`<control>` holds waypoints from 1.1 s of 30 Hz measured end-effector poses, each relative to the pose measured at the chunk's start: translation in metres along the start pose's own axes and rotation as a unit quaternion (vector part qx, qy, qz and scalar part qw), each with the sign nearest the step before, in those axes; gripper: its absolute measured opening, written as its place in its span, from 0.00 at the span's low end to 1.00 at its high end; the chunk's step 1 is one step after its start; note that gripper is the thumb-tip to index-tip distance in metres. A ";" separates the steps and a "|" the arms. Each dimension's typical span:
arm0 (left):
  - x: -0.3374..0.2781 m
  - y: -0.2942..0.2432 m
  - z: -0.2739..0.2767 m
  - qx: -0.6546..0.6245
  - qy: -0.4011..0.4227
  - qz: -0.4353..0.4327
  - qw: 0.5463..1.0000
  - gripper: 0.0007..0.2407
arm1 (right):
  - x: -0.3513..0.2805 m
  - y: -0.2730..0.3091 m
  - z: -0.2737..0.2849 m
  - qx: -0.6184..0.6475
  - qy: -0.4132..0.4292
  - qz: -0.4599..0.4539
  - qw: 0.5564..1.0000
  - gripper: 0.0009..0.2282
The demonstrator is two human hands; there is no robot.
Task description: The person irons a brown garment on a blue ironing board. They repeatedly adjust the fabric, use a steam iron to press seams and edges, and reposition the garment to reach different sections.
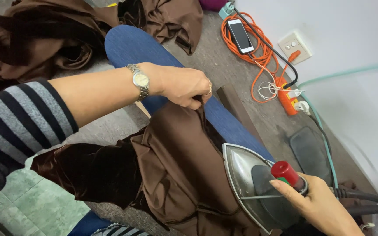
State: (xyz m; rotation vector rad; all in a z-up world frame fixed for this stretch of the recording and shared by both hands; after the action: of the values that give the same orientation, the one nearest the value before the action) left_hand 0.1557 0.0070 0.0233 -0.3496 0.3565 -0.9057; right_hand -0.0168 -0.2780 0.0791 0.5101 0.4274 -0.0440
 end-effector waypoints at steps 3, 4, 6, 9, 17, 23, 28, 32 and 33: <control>-0.005 -0.006 0.007 -0.028 0.034 0.038 0.998 0.10 | -0.001 0.002 0.000 -0.005 0.003 -0.010 1.000 0.22; -0.006 -0.007 0.008 -0.028 0.035 0.038 0.998 0.10 | 0.000 0.001 0.000 -0.005 0.003 -0.010 1.000 0.22; -0.008 -0.009 0.009 -0.037 0.049 0.056 0.997 0.10 | 0.000 -0.004 -0.001 0.001 0.001 -0.020 1.000 0.22; -0.009 -0.008 0.011 -0.028 0.068 0.073 0.995 0.15 | -0.001 0.001 0.001 -0.015 0.000 -0.020 1.000 0.21; -0.004 0.002 0.004 -0.001 0.090 0.099 0.991 0.15 | -0.001 0.003 0.001 -0.025 0.008 -0.026 0.999 0.20; -0.005 0.003 0.003 0.009 0.100 0.108 0.989 0.16 | -0.003 0.010 0.002 -0.032 0.012 -0.052 0.998 0.20; -0.007 0.001 0.004 -0.003 0.115 0.122 0.986 0.14 | -0.001 0.003 0.001 -0.027 0.005 -0.026 0.999 0.22; -0.001 0.005 -0.003 0.026 0.097 0.101 0.990 0.15 | 0.000 0.002 0.000 -0.027 0.003 -0.015 1.000 0.22; 0.001 0.006 -0.005 0.036 0.093 0.097 0.990 0.16 | -0.001 0.004 0.001 -0.026 0.003 -0.021 0.999 0.23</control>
State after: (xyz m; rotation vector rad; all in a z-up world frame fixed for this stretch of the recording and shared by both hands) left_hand 0.1586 0.0094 0.0162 -0.1606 0.5193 -0.7588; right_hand -0.0169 -0.2746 0.0820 0.4498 0.4439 -0.0722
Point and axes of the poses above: each hand's wrist, its own x-axis towards the middle knuckle, its own z-axis out of the back of the hand, y = z × x, the point moved 6 cm from there along x, towards the middle knuckle, and after that the axes turned 14 degrees about z, right-handed, at the moved point
